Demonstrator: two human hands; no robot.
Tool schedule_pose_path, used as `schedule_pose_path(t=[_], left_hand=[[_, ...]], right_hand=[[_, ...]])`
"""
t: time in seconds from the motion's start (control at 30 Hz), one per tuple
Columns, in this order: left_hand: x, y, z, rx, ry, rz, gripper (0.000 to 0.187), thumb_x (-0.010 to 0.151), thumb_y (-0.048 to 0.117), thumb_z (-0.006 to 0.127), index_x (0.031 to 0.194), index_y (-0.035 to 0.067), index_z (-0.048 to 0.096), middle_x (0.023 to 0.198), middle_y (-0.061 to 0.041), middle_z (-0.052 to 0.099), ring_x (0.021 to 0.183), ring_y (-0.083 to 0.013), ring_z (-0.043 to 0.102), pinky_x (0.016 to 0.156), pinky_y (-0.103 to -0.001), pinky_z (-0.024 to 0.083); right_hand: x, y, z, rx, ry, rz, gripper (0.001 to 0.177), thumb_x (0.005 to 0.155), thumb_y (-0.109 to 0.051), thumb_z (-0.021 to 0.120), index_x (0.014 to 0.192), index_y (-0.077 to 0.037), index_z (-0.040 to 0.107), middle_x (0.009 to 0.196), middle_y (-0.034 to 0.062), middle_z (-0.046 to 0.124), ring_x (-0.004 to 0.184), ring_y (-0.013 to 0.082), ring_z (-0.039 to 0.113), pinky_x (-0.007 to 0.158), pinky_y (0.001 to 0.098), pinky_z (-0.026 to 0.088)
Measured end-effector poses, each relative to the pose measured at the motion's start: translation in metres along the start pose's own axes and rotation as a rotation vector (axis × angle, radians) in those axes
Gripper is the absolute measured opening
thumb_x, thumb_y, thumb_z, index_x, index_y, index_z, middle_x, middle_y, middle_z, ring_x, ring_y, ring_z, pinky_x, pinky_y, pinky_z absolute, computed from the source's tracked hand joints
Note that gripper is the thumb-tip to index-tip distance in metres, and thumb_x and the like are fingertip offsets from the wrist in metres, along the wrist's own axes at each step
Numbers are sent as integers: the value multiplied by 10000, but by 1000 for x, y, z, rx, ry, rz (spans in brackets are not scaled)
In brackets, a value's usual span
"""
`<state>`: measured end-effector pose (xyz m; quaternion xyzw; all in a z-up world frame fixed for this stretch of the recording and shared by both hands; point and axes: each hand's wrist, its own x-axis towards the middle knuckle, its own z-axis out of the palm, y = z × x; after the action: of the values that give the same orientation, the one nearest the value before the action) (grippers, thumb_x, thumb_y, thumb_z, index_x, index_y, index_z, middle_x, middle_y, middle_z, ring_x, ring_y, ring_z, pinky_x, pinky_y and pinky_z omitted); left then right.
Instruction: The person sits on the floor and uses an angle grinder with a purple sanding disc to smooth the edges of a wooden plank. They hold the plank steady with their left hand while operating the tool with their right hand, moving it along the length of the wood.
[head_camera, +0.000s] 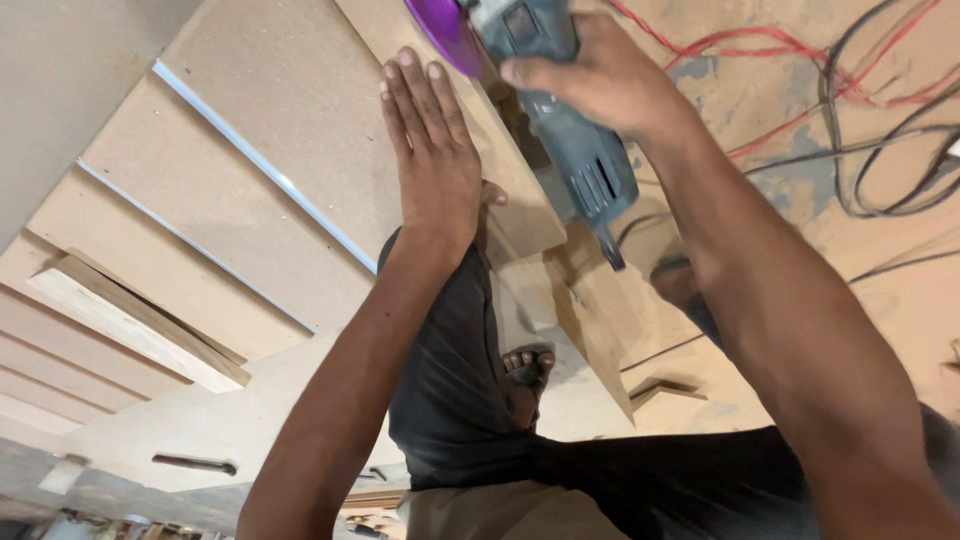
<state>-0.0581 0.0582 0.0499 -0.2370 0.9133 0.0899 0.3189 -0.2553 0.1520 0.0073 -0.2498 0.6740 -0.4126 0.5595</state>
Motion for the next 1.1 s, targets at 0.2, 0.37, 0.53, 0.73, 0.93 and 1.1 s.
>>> schedule_pose_path(t=[0.2, 0.37, 0.53, 0.73, 0.93, 1.1], left_hand=[[1, 1, -9, 2, -56, -5, 1499, 645, 670, 828, 1514, -265, 42, 1573, -500, -5, 1508, -613, 12, 1270, -657, 55], [1, 2, -13, 32, -68, -17, 1500, 644, 673, 825, 1526, -259, 48, 1586, -489, -2, 1518, -604, 25, 1277, -645, 48], [2, 3, -9, 43, -55, -24, 1478, 655, 677, 819, 1542, -250, 85, 1592, -491, 25, 1518, -605, 28, 1263, -645, 28], [-1, -2, 14, 46, 14, 12, 1433, 677, 657, 827, 1581, -234, 161, 1616, -484, 108, 1526, -608, 65, 1266, -661, 27], [6, -10, 34, 41, 29, 30, 1508, 673, 712, 822, 1561, -265, 94, 1598, -526, 113, 1534, -616, 88, 1269, -671, 27], [11, -17, 42, 6, 56, 9, 1567, 643, 747, 835, 1546, -265, 52, 1598, -535, 97, 1525, -625, 63, 1262, -663, 15]], right_hand=[[39, -33, 2, 158, -40, 135, 420, 919, -400, 752, 1143, -46, 724, 913, 75, 742, 728, 186, 746, 621, 336, 601], [47, -49, 1, 134, -54, 205, 377, 927, -392, 733, 1113, -65, 724, 876, 75, 739, 694, 176, 751, 569, 321, 614], [5, -32, -6, -112, -12, 141, 470, 918, -411, 782, 1193, -41, 691, 931, 81, 732, 810, 224, 755, 745, 348, 587], [-77, 5, 0, -61, -106, 223, 536, 874, -415, 733, 1236, -20, 705, 1032, 158, 754, 922, 311, 756, 856, 438, 594], [-182, 52, 12, -13, -180, 464, 591, 856, -435, 740, 1250, -3, 647, 1130, 216, 731, 1071, 371, 695, 957, 580, 522], [-247, 81, 10, 6, -145, 686, 698, 762, -464, 747, 1293, -27, 632, 1035, 189, 762, 938, 337, 758, 878, 490, 587]])
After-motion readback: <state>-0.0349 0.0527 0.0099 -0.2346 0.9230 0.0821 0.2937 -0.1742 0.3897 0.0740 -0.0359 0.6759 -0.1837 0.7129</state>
